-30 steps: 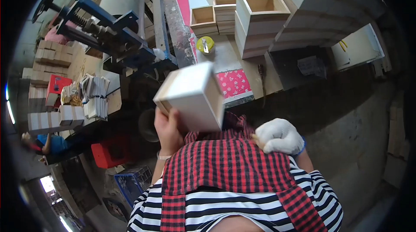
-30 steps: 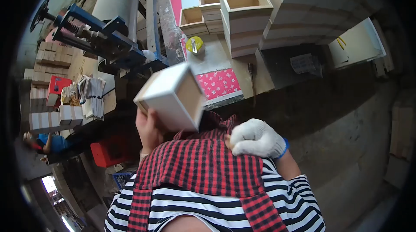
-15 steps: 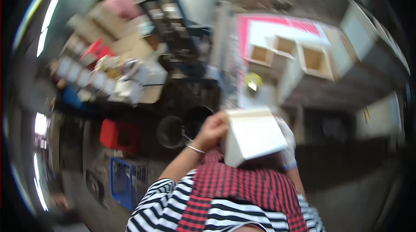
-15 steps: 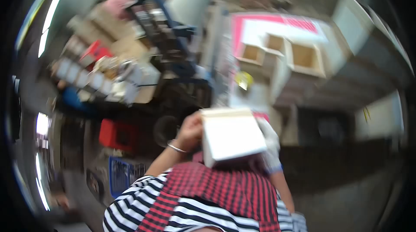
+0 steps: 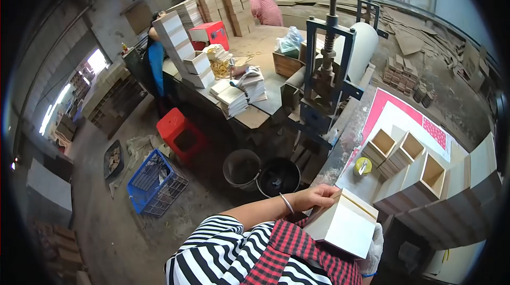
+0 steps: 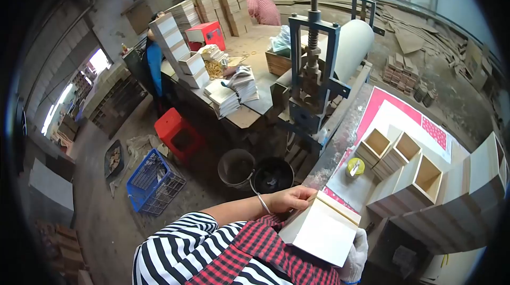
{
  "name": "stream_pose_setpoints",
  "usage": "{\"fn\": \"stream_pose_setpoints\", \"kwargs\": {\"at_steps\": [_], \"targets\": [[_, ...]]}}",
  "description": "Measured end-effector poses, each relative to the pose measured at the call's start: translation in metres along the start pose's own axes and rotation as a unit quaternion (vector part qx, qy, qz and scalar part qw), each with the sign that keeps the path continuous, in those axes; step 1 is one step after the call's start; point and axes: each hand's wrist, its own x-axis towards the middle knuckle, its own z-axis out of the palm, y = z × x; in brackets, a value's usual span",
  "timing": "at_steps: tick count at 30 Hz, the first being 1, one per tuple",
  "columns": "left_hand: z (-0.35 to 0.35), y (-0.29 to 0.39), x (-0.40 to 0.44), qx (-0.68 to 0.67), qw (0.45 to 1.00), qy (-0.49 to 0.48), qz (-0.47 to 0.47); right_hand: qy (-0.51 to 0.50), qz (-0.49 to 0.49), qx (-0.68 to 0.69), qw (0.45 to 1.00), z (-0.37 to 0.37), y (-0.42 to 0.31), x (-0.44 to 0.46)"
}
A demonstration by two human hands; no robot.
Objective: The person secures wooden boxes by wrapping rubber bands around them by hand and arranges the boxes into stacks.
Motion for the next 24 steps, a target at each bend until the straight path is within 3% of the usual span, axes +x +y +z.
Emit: {"fn": "stream_pose_setpoints", "kwargs": {"at_steps": [5, 11, 17, 21, 23, 24], "targets": [[0.002, -0.002, -0.001, -0.043, 0.999, 0.008, -0.026, 0.027, 0.053, 0.135, 0.989, 0.015, -0.003, 0.009], [0.002, 0.005, 0.000, -0.045, 0.998, -0.020, -0.035, -0.009, 0.023, 0.058, 0.998, 0.021, -0.014, 0.007], [0.008, 0.006, -0.001, -0.061, 0.997, 0.018, -0.032, -0.062, -0.006, -0.066, 0.996, -0.017, 0.009, 0.014], [0.004, 0.006, 0.001, -0.047, 0.998, 0.010, -0.030, -0.095, -0.071, -0.152, 0.981, -0.022, 0.018, 0.021], [-0.009, -0.005, -0.003, -0.006, 0.998, 0.024, -0.064, -0.007, -0.021, -0.069, 0.997, -0.004, 0.013, 0.018], [-0.012, -0.002, -0.004, 0.026, 0.994, 0.029, -0.103, -0.010, -0.002, 0.001, 1.000, -0.003, 0.013, 0.015]]}}
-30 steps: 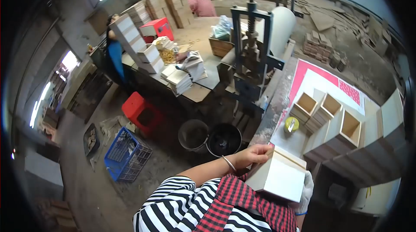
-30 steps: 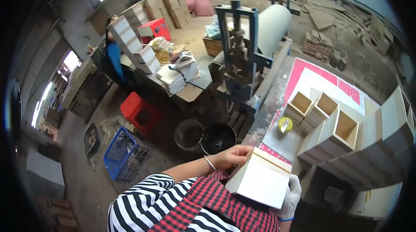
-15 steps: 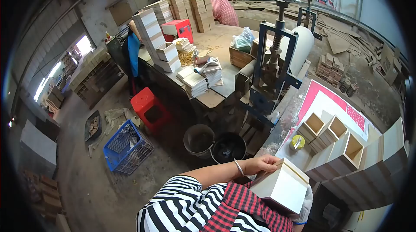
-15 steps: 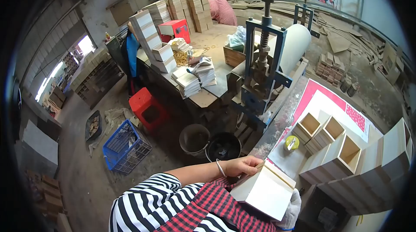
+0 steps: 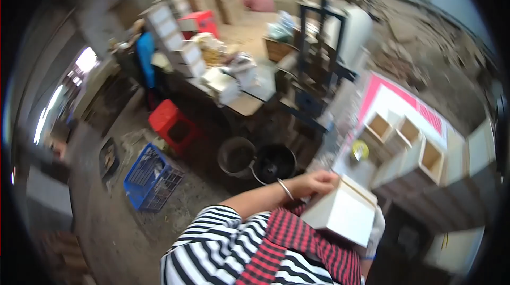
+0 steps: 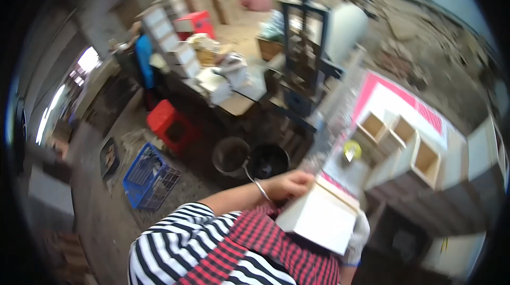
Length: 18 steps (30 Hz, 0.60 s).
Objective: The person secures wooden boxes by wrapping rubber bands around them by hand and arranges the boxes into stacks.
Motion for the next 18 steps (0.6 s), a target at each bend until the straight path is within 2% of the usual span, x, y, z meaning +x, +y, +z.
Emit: {"fn": "stream_pose_setpoints", "kwargs": {"at_steps": [1, 2, 3, 4, 5, 6, 7, 8, 9, 10, 13, 14, 16, 18], "targets": [[0.003, -0.003, 0.002, 0.007, 0.998, 0.009, 0.063, 0.013, 0.011, 0.072, 0.997, -0.004, 0.007, 0.003], [-0.002, -0.002, -0.004, -0.006, 1.000, 0.027, 0.005, 0.103, 0.151, 0.182, 0.966, -0.020, 0.036, 0.021], [0.003, -0.006, -0.003, -0.017, 0.998, 0.055, 0.028, 0.078, 0.080, 0.134, 0.985, -0.042, 0.064, 0.017], [0.024, 0.017, -0.006, -0.055, 0.995, 0.062, 0.048, 0.060, -0.103, -0.116, 0.986, -0.011, 0.026, -0.002], [0.008, 0.001, -0.006, -0.049, 0.998, 0.014, 0.032, 0.053, -0.076, -0.123, 0.988, -0.010, 0.014, -0.006], [0.014, 0.008, -0.008, -0.049, 0.999, 0.012, 0.017, 0.037, -0.050, -0.123, 0.991, -0.016, 0.010, -0.011], [0.022, 0.016, -0.007, -0.044, 0.999, 0.012, 0.002, 0.071, -0.037, -0.120, 0.990, -0.019, 0.009, -0.021], [0.026, 0.010, -0.003, -0.050, 0.999, -0.008, -0.016, -0.002, 0.022, 0.044, 0.999, -0.022, 0.007, -0.028], [0.026, 0.006, 0.000, -0.077, 0.997, -0.025, -0.002, -0.087, 0.065, 0.209, 0.972, -0.026, 0.005, -0.027], [0.024, 0.004, 0.000, -0.103, 0.994, -0.036, 0.011, -0.075, 0.060, 0.216, 0.972, -0.029, 0.007, -0.023], [0.023, -0.009, 0.002, -0.134, 0.990, -0.047, 0.001, -0.140, 0.107, -0.039, 0.984, -0.051, 0.016, -0.018], [0.022, -0.013, 0.005, -0.132, 0.990, -0.038, -0.010, -0.135, 0.105, -0.039, 0.985, -0.055, 0.016, -0.012], [0.024, -0.014, 0.004, -0.131, 0.991, -0.026, -0.027, -0.091, 0.065, 0.082, 0.990, -0.054, 0.018, 0.000], [0.027, -0.009, 0.012, -0.149, 0.988, -0.029, 0.013, -0.088, 0.027, 0.110, 0.990, -0.045, 0.007, 0.024]]}}
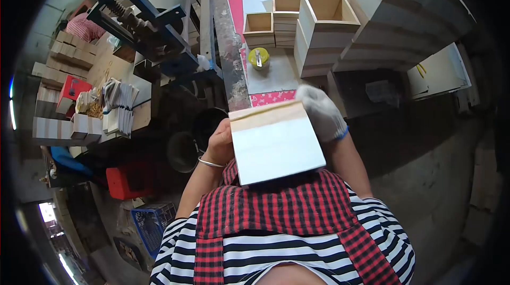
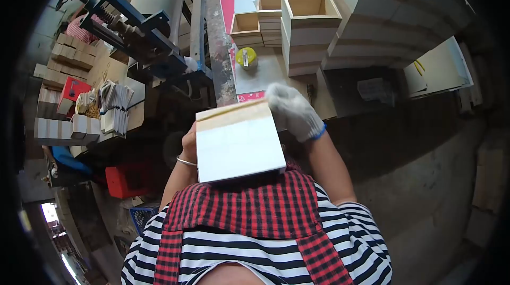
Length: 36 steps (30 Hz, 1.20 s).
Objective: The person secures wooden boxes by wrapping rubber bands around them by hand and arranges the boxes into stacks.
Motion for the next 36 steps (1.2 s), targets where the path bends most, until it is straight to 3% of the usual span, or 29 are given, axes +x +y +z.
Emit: {"fn": "stream_pose_setpoints", "kwargs": {"at_steps": [2, 7, 9, 14, 17, 18, 19, 21, 22, 24, 25, 26, 27, 28, 29, 30, 31, 33, 34, 36], "targets": [[0.008, 0.005, 0.001, -0.005, 1.000, -0.005, 0.020, -0.005, -0.042, 0.026, 0.999, 0.009, -0.002, 0.020], [0.019, -0.002, 0.002, 0.041, 0.999, 0.025, 0.003, -0.021, 0.025, -0.032, 0.999, 0.001, 0.037, 0.051], [0.014, -0.004, 0.022, 0.030, 0.999, 0.004, -0.018, -0.011, 0.011, -0.151, 0.988, -0.013, 0.033, 0.069], [0.016, -0.001, 0.047, 0.078, 0.993, -0.023, -0.088, -0.084, -0.032, -0.129, 0.987, 0.044, -0.021, 0.075], [0.043, 0.014, 0.062, 0.192, 0.968, -0.004, 0.163, 0.062, -0.065, -0.038, 0.995, 0.045, -0.032, 0.072], [0.048, 0.020, 0.063, 0.193, 0.968, -0.009, 0.164, 0.065, -0.069, -0.039, 0.995, 0.042, -0.031, 0.071], [0.052, 0.025, 0.062, 0.340, 0.913, 0.012, 0.225, 0.109, -0.075, -0.047, 0.990, 0.036, -0.028, 0.071], [0.056, 0.034, 0.058, 0.600, 0.727, 0.051, 0.331, 0.197, -0.089, -0.057, 0.975, 0.021, -0.016, 0.073], [0.055, 0.036, 0.057, 0.601, 0.725, 0.045, 0.333, 0.201, -0.095, -0.056, 0.973, 0.006, -0.004, 0.074], [0.056, 0.038, 0.053, 0.368, 0.917, -0.062, 0.141, 0.189, -0.129, -0.202, 0.952, -0.033, 0.032, 0.075], [0.055, 0.042, 0.056, 0.233, 0.965, -0.113, 0.035, 0.183, -0.146, -0.275, 0.932, -0.040, 0.036, 0.075], [0.053, 0.052, 0.060, 0.236, 0.964, -0.121, 0.034, 0.189, -0.152, -0.276, 0.930, -0.045, 0.043, 0.072], [0.050, 0.065, 0.060, 0.352, 0.916, -0.193, 0.015, 0.233, -0.063, -0.074, 0.967, -0.042, 0.053, 0.062], [0.048, 0.078, 0.063, 0.460, 0.848, -0.261, -0.001, 0.264, 0.026, 0.131, 0.955, -0.036, 0.058, 0.052], [0.048, 0.084, 0.067, 0.560, 0.763, -0.323, -0.017, 0.265, 0.023, 0.131, 0.955, -0.031, 0.060, 0.037], [0.046, 0.079, 0.071, 0.560, 0.761, -0.327, -0.020, 0.251, 0.106, 0.129, 0.953, -0.018, 0.056, 0.014], [0.040, 0.070, 0.075, 0.492, 0.809, -0.320, -0.028, 0.236, 0.186, 0.127, 0.945, -0.011, 0.056, -0.004], [0.032, 0.053, 0.075, 0.344, 0.892, -0.290, -0.047, 0.242, 0.181, 0.130, 0.944, -0.023, 0.070, -0.014], [0.035, 0.046, 0.072, 0.345, 0.891, -0.292, -0.053, 0.247, 0.175, 0.129, 0.944, -0.028, 0.077, -0.016], [0.050, 0.026, 0.072, 0.216, 0.972, -0.093, -0.006, 0.258, 0.154, 0.122, 0.946, -0.040, 0.083, -0.015]]}}
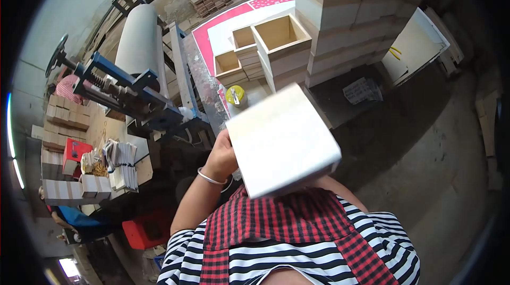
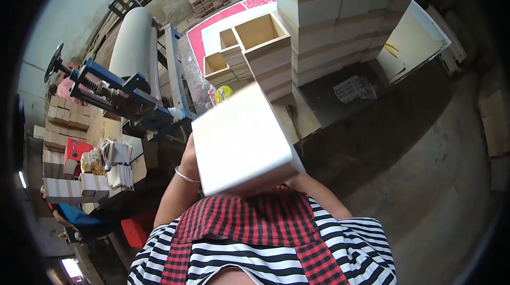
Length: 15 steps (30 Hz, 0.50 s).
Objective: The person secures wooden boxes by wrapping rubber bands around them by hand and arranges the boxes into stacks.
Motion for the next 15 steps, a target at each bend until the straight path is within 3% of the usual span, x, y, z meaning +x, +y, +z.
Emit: {"fn": "stream_pose_setpoints", "kwargs": {"at_steps": [1, 2, 5, 7, 10, 11, 13, 14, 15], "targets": [[0.005, -0.002, 0.004, -0.070, 0.992, 0.106, 0.007, 0.004, -0.012, 0.000, 1.000, -0.005, 0.000, 0.005], [0.005, -0.002, 0.005, -0.071, 0.992, 0.104, 0.003, 0.010, -0.018, 0.000, 1.000, -0.006, -0.001, 0.014], [-0.025, 0.017, 0.014, -0.279, 0.937, 0.065, 0.202, 0.024, -0.051, 0.003, 0.998, -0.043, 0.063, -0.020], [-0.054, 0.047, 0.032, -0.026, 0.939, 0.201, 0.277, 0.027, -0.057, 0.004, 0.998, -0.051, 0.064, -0.025], [-0.012, 0.104, 0.089, 0.264, 0.890, 0.170, 0.331, -0.075, -0.040, -0.075, 0.994, -0.057, 0.038, -0.061], [-0.008, 0.108, 0.109, 0.346, 0.860, 0.150, 0.344, -0.076, -0.038, -0.076, 0.993, -0.060, 0.038, -0.061], [-0.003, 0.123, 0.147, 0.592, 0.715, 0.072, 0.365, 0.002, -0.083, -0.111, 0.990, -0.067, 0.039, -0.055], [0.000, 0.122, 0.164, 0.594, 0.714, 0.074, 0.364, 0.039, -0.105, -0.127, 0.986, -0.069, 0.039, -0.053], [0.003, 0.119, 0.179, 0.636, 0.665, 0.059, 0.387, 0.037, -0.103, -0.126, 0.986, -0.071, 0.039, -0.053]]}}
